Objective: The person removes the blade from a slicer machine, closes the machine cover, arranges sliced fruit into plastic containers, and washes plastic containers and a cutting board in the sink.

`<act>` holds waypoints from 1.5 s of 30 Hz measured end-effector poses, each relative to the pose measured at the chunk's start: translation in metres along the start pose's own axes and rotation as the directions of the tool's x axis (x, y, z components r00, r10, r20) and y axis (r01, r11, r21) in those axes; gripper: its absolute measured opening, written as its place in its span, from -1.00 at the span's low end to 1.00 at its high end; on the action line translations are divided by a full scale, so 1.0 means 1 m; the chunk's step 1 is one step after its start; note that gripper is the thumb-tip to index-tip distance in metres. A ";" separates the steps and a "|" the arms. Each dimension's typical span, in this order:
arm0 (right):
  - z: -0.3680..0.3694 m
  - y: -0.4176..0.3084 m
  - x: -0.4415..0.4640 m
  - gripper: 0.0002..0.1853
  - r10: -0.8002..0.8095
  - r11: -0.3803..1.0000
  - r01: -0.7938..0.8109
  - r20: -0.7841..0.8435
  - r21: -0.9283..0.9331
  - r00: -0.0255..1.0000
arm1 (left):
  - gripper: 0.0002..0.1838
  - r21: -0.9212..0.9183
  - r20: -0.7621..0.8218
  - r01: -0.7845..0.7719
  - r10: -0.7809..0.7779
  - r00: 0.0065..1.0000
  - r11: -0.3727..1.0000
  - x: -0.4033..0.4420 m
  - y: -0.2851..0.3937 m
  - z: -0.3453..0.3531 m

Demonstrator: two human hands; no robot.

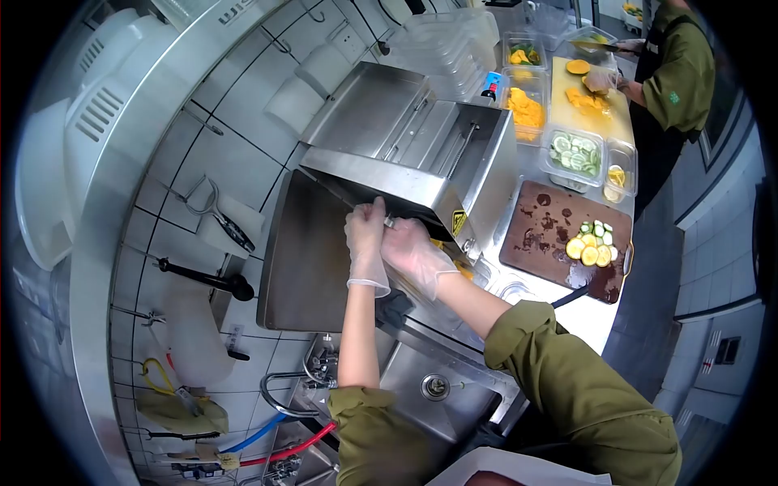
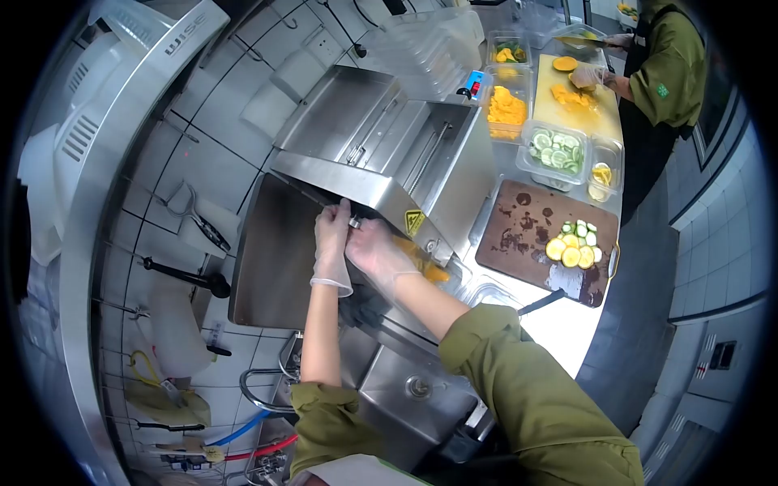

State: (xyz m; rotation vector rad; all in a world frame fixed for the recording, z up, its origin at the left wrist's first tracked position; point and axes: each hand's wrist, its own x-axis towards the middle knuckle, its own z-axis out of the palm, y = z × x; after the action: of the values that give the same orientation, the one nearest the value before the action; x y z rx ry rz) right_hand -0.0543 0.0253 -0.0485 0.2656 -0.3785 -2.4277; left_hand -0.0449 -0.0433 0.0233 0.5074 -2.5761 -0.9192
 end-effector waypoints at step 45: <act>0.001 0.011 -0.102 -0.61 -0.052 0.841 -0.136 -0.328 -0.523 0.943 | -0.37 -0.552 -0.166 0.058 -0.178 0.970 0.832 -0.013 -0.047 0.017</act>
State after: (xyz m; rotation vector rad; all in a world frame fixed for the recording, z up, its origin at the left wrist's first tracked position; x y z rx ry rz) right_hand 0.0302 0.0824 -0.0345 0.3959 0.4495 -2.2756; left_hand -0.0312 -0.0621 -0.0229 0.5608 -1.9787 -1.4867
